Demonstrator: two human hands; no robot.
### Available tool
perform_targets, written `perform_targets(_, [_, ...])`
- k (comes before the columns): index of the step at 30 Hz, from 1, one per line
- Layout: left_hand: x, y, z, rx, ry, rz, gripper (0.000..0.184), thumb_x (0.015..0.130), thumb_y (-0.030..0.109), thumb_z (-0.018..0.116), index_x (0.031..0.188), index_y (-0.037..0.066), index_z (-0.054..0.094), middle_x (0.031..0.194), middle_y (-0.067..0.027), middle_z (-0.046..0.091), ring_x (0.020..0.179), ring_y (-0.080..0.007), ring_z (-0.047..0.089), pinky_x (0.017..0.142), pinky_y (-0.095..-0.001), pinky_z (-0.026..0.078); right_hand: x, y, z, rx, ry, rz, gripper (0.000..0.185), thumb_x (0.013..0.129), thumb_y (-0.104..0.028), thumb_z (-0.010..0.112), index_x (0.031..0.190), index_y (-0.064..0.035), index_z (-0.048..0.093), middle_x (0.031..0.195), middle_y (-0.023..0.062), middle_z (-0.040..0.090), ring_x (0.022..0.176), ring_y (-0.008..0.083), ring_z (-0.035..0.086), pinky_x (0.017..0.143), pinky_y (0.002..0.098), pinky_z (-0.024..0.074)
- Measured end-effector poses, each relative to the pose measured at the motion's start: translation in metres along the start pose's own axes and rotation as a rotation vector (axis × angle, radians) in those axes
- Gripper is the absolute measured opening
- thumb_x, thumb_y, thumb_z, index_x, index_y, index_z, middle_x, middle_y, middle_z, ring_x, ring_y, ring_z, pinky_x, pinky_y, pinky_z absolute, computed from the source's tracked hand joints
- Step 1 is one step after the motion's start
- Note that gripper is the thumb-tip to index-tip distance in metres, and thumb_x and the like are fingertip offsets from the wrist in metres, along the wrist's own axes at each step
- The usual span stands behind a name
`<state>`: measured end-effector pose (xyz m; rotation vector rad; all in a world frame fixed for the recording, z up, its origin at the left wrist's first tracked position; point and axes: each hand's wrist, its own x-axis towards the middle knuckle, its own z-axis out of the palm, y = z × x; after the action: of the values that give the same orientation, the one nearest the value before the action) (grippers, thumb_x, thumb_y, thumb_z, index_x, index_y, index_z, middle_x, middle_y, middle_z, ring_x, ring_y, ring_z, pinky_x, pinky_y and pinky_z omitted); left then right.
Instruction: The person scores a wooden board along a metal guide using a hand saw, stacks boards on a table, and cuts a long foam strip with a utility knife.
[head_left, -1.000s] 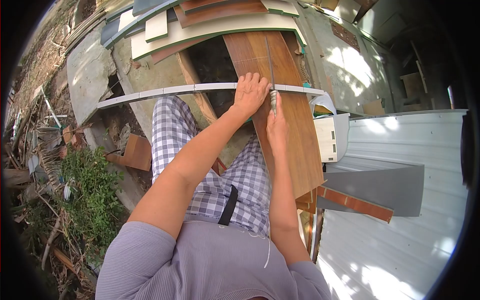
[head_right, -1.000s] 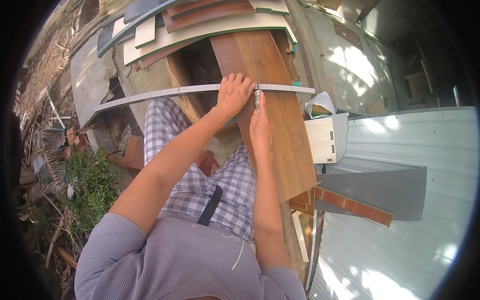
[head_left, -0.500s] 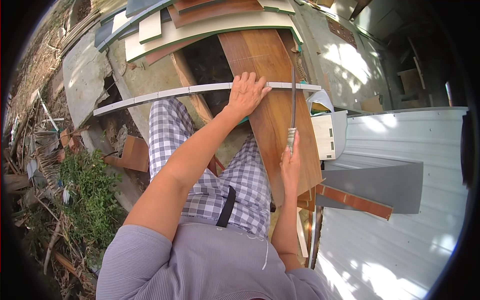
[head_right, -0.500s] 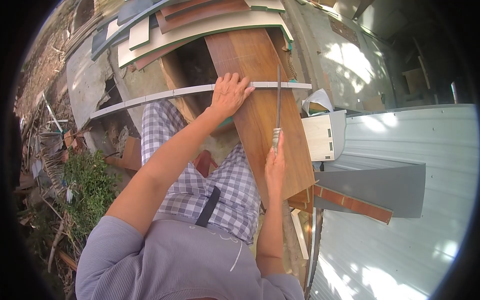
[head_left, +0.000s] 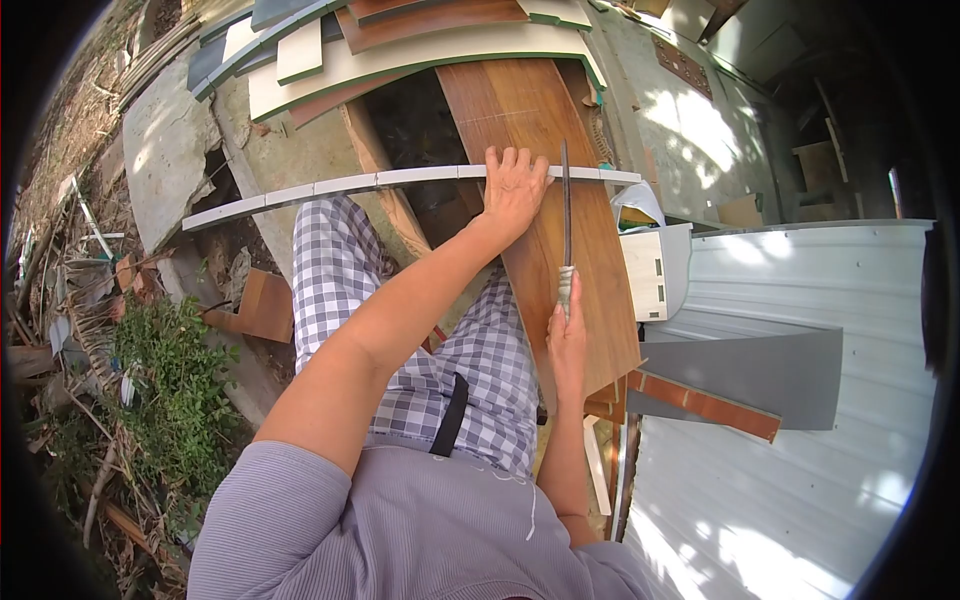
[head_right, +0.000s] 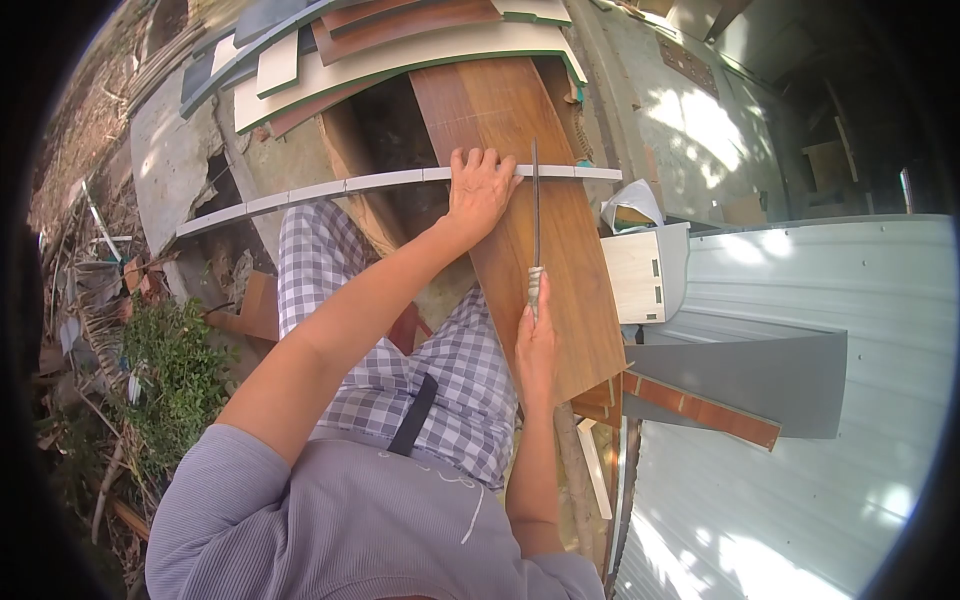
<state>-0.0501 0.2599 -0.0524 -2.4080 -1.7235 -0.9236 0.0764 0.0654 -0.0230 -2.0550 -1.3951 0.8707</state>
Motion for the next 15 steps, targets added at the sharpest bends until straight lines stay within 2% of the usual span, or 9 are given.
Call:
perform_targets(1, [-0.001,0.002,0.002,0.007,0.013,-0.028,0.021,0.088,0.027,0.062,0.098,0.009,0.061,0.092,-0.0089,0.055,0.094,-0.0275,0.052,0.092,-0.0508,0.034,-0.001,-0.001,0.0,-0.049,-0.014,0.009,0.053,0.1,-0.02,0.04,0.151,-0.0279,0.026,0.106,0.0269,0.063,0.083,0.0415,0.062,0.073,0.0459,0.0454])
perform_targets(5, [-0.003,0.008,0.004,0.027,0.022,-0.108,0.02,0.087,0.027,0.063,0.098,0.01,0.06,0.091,-0.0085,0.055,0.093,-0.027,0.051,0.09,-0.047,0.033,-0.007,-0.008,0.0,-0.041,-0.033,0.031,0.053,0.1,-0.02,0.04,0.151,-0.0279,0.026,0.104,0.0272,0.063,0.081,0.0416,0.062,0.071,0.0468,0.0446])
perform_targets(10, [-0.006,0.001,0.007,-0.051,0.111,-0.047,0.019,0.087,0.027,0.063,0.096,0.01,0.059,0.088,-0.0086,0.052,0.089,-0.0259,0.051,0.086,-0.0432,0.034,0.002,0.002,0.013,-0.135,0.214,-0.336,0.054,0.1,-0.019,0.04,0.151,-0.0273,0.026,0.103,0.027,0.063,0.081,0.0422,0.062,0.071,0.0469,0.0451])
perform_targets(11, [-0.007,0.0,0.007,-0.05,0.118,-0.025,0.02,0.087,0.027,0.063,0.096,0.01,0.058,0.087,-0.0086,0.052,0.088,-0.0256,0.051,0.085,-0.0424,0.034,0.006,-0.003,0.012,-0.136,0.212,-0.334,0.054,0.1,-0.019,0.04,0.151,-0.0273,0.026,0.103,0.027,0.063,0.081,0.0422,0.062,0.071,0.0469,0.0451])
perform_targets(13, [-0.008,0.0,0.008,-0.048,0.109,-0.033,0.019,0.087,0.027,0.063,0.095,0.011,0.058,0.087,-0.0085,0.051,0.087,-0.0256,0.051,0.085,-0.0425,0.034,0.025,-0.02,0.005,-0.123,0.04,-0.103,0.054,0.099,-0.017,0.04,0.151,-0.0266,0.026,0.101,0.0264,0.063,0.08,0.0425,0.062,0.072,0.0473,0.0451])
perform_targets(15, [-0.007,0.002,0.008,-0.043,0.11,-0.034,0.019,0.087,0.027,0.063,0.094,0.011,0.057,0.087,-0.0085,0.051,0.087,-0.0256,0.051,0.085,-0.0427,0.034,0.061,-0.034,0.007,-0.135,0.05,-0.184,0.054,0.099,-0.017,0.04,0.15,-0.0281,0.026,0.098,0.026,0.063,0.079,0.0432,0.061,0.071,0.0486,0.0448])
